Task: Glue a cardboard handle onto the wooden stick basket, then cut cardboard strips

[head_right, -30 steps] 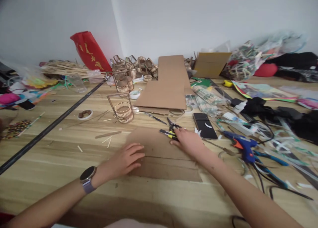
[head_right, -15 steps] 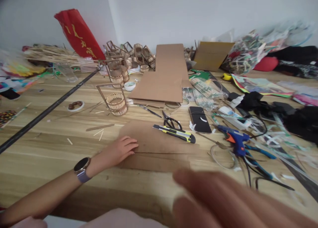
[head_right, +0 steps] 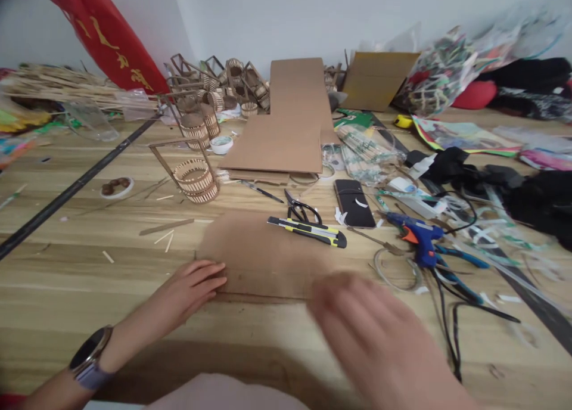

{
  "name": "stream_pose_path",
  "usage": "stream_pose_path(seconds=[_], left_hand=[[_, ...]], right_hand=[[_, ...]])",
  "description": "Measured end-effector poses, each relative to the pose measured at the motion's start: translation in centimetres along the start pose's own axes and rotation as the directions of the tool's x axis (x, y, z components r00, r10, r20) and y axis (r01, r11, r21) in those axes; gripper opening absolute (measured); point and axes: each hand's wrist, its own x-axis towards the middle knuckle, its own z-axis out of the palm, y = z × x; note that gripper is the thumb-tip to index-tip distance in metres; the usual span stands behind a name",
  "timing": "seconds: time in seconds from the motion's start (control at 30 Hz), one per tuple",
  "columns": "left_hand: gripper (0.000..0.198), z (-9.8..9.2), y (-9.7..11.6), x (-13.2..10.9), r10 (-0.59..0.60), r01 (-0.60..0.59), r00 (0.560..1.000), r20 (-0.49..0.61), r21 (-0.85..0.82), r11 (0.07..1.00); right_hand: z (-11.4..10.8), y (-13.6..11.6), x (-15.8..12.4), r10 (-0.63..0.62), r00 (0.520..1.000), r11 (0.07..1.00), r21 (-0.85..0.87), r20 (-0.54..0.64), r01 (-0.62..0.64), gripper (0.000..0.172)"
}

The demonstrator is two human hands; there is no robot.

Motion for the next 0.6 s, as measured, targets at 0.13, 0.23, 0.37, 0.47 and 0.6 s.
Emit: stream_pose_path(seconds=[0.13, 0.23, 0.37, 0.47, 0.6], left_hand=[[0.032, 0.3, 0.3, -1.8, -0.135, 0.136, 0.991, -0.021, 0.066, 0.988], [0.036, 0.9, 0.3, -2.9, -0.16, 0.16, 0.987, 0.003, 0.053, 0.986], [0.04, 1.3, 0.1, -2.4, -0.152, 0.151, 0.988, 0.005, 0.037, 0.988], [0.042, 0.8, 0.0, -1.3, -0.146, 0.145, 0.989, 0.037, 0.042, 0.989], [0.034, 0.4, 0.1, -0.6, -0.144, 0.142, 0.989, 0.034, 0.056, 0.988]], right_hand=[[3.4, 2.8, -2.5, 0.054, 0.994, 0.998, 0.033, 0.1, -0.057, 0.039], [6.2, 4.2, -3.5, 0.097, 0.98, 0.986, 0.115, 0.177, -0.118, 0.036], [6.6, 4.9, -2.8, 0.166, 0.955, 0.955, 0.201, 0.246, -0.218, 0.036], [5.8, 5.2, -1.7, 0.2, 0.943, 0.939, 0.222, 0.265, -0.262, 0.037], [5.4, 5.9, -1.2, 0.192, 0.949, 0.922, 0.286, 0.251, -0.263, 0.037]])
